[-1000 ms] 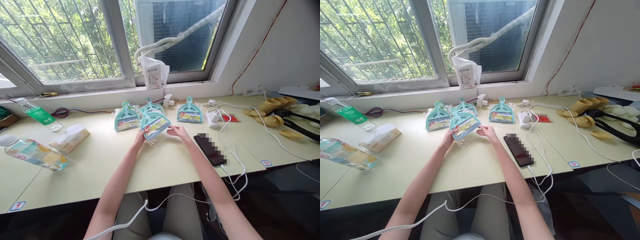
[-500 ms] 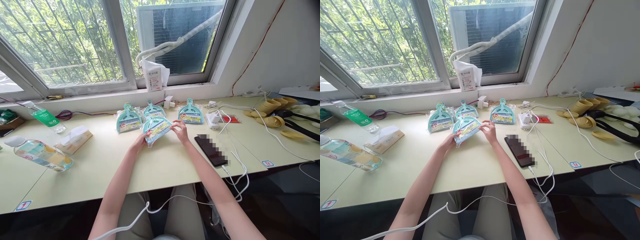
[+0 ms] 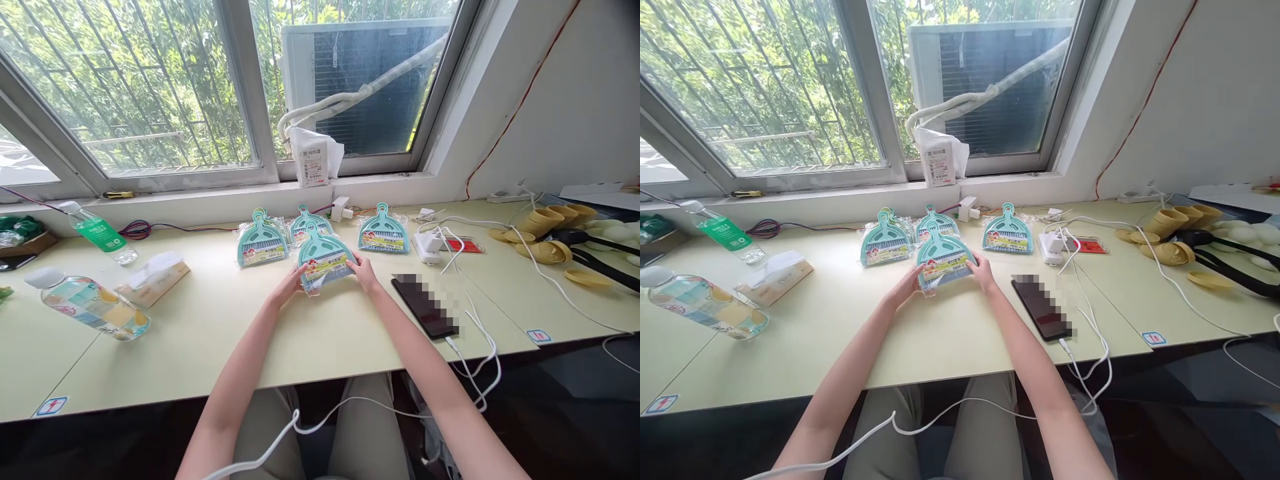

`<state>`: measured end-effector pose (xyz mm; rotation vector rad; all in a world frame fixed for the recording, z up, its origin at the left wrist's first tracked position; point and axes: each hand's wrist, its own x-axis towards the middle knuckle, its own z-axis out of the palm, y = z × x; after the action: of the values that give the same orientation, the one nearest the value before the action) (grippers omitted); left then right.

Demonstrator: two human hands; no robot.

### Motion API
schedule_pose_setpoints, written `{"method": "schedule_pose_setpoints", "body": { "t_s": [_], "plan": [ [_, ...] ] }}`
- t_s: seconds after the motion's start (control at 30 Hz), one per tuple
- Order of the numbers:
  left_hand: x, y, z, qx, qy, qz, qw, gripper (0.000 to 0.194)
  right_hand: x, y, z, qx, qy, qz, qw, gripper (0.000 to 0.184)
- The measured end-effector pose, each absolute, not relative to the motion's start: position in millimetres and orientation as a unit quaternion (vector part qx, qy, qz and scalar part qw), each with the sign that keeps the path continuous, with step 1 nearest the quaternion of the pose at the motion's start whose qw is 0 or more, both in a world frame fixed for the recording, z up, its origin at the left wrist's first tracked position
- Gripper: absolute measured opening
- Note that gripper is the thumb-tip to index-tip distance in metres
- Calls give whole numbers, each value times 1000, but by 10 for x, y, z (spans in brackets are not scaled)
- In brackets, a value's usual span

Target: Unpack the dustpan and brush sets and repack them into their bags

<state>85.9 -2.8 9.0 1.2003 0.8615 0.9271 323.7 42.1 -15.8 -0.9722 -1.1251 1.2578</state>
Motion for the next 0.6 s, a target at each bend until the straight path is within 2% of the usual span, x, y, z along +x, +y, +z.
{"method": "schedule_pose_setpoints", "body": {
  "t_s": [0.13, 0.2, 0.27, 0.37, 0.43, 0.5, 0.6],
  "plan": [
    [963, -76, 105, 607, 319, 420, 594, 119, 3250, 444, -190, -451, -433, 483, 613, 53],
    [1023, -62, 64, 611, 347, 442, 557, 129, 3246, 437, -196, -466, -426, 471, 615, 52],
    [1057, -16, 1, 583, 400, 473, 526, 118, 3235, 429, -194, -468, -430, 474, 609, 49],
    [1036, 79, -94, 542, 461, 496, 498, 76, 3210, 415, -185, -450, -439, 499, 597, 44],
    [994, 133, -144, 538, 496, 502, 461, 56, 3188, 398, -185, -436, -446, 525, 579, 44],
    [954, 165, -178, 538, 528, 509, 416, 45, 3161, 374, -193, -426, -456, 552, 553, 48],
    [931, 171, -199, 540, 544, 516, 384, 40, 3126, 341, -210, -422, -481, 556, 530, 65]
  ]
}}
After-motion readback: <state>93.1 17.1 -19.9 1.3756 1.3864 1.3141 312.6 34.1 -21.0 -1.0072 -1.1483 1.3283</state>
